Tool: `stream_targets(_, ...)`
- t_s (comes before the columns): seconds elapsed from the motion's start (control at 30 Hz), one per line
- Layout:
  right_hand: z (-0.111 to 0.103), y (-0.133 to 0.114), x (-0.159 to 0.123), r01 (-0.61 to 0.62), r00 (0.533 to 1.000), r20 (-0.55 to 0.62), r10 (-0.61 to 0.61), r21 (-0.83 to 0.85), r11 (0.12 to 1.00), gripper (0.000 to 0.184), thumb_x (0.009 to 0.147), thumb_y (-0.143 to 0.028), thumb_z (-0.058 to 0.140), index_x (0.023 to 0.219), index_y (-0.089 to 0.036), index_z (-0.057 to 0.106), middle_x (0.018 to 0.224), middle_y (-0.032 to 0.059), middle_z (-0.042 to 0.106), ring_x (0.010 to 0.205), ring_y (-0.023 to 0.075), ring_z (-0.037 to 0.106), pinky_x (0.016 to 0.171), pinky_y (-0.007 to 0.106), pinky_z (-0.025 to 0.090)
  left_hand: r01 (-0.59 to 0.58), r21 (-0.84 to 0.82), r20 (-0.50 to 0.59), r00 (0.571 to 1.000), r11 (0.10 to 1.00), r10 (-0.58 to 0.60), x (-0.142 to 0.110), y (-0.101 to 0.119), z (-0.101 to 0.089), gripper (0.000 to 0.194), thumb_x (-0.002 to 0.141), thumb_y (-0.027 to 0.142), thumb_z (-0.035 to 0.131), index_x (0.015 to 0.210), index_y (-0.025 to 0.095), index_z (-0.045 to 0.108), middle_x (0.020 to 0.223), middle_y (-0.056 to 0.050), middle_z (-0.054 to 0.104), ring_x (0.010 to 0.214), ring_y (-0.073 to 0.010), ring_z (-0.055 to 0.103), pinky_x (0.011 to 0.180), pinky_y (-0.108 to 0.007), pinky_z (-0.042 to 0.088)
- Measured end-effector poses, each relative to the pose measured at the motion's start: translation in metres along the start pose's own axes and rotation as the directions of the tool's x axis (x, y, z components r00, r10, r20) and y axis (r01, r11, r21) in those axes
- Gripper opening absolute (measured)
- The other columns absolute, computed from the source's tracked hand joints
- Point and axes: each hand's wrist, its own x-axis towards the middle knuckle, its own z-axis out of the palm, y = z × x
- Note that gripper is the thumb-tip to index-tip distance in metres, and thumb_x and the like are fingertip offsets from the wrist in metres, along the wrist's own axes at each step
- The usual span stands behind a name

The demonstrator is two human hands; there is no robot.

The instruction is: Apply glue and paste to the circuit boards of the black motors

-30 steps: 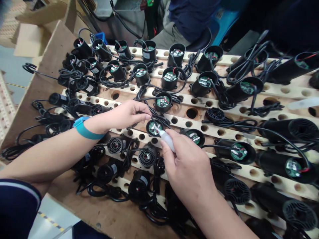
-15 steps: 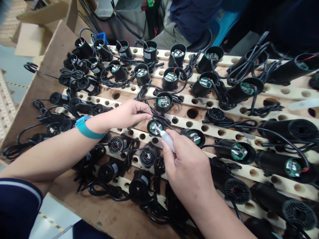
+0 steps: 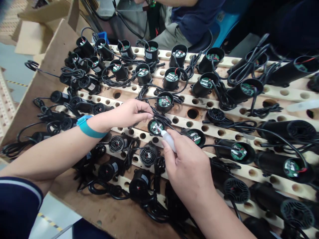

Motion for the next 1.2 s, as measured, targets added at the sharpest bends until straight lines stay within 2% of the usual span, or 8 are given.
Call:
stream_targets(0.57, 0.001, 0.001, -0.001, -0.008, 1.000, -0.015, 0.008, 0.004, 1.000, 0.028, 0.096, -0.026, 0.058, 0.122, -0.018, 0.065, 0.110, 0.0082, 0.074, 0.095, 0.0242, 0.071, 0.084, 0.037, 0.058, 0.020, 0.007, 0.018, 1.000, 1.000, -0.020, 0.000, 0.006, -0.001, 0.015, 0.089, 0.022, 0.061, 0.084, 0.012, 0.070, 0.067, 0.001, 0.061, 0.059, -0.0080, 0.048, 0.061, -0.022, 0.040)
stream_targets(0.8, 0.002, 0.001, -0.003, 0.005, 1.000, -0.015, -0.004, 0.046, 0.999, 0.029, 0.097, -0.025, 0.056, 0.124, -0.018, 0.064, 0.115, 0.0093, 0.072, 0.103, 0.0254, 0.069, 0.091, 0.040, 0.057, 0.045, 0.021, 0.018, 0.999, 0.999, -0.046, 0.000, 0.012, -0.001, 0.014, 0.090, 0.022, 0.062, 0.084, 0.013, 0.069, 0.066, 0.001, 0.064, 0.057, -0.0068, 0.050, 0.062, -0.021, 0.043)
stream_targets(1.2, 0.002, 0.000, -0.004, -0.022, 1.000, -0.012, 0.023, 0.062, 0.998, 0.028, 0.098, -0.025, 0.053, 0.123, -0.019, 0.064, 0.112, 0.0087, 0.073, 0.098, 0.0247, 0.069, 0.086, 0.039, 0.057, 0.060, 0.033, -0.003, 0.998, 0.998, -0.060, -0.001, 0.013, -0.001, 0.013, 0.090, 0.021, 0.063, 0.084, 0.013, 0.070, 0.066, 0.001, 0.065, 0.057, -0.0066, 0.051, 0.063, -0.021, 0.044)
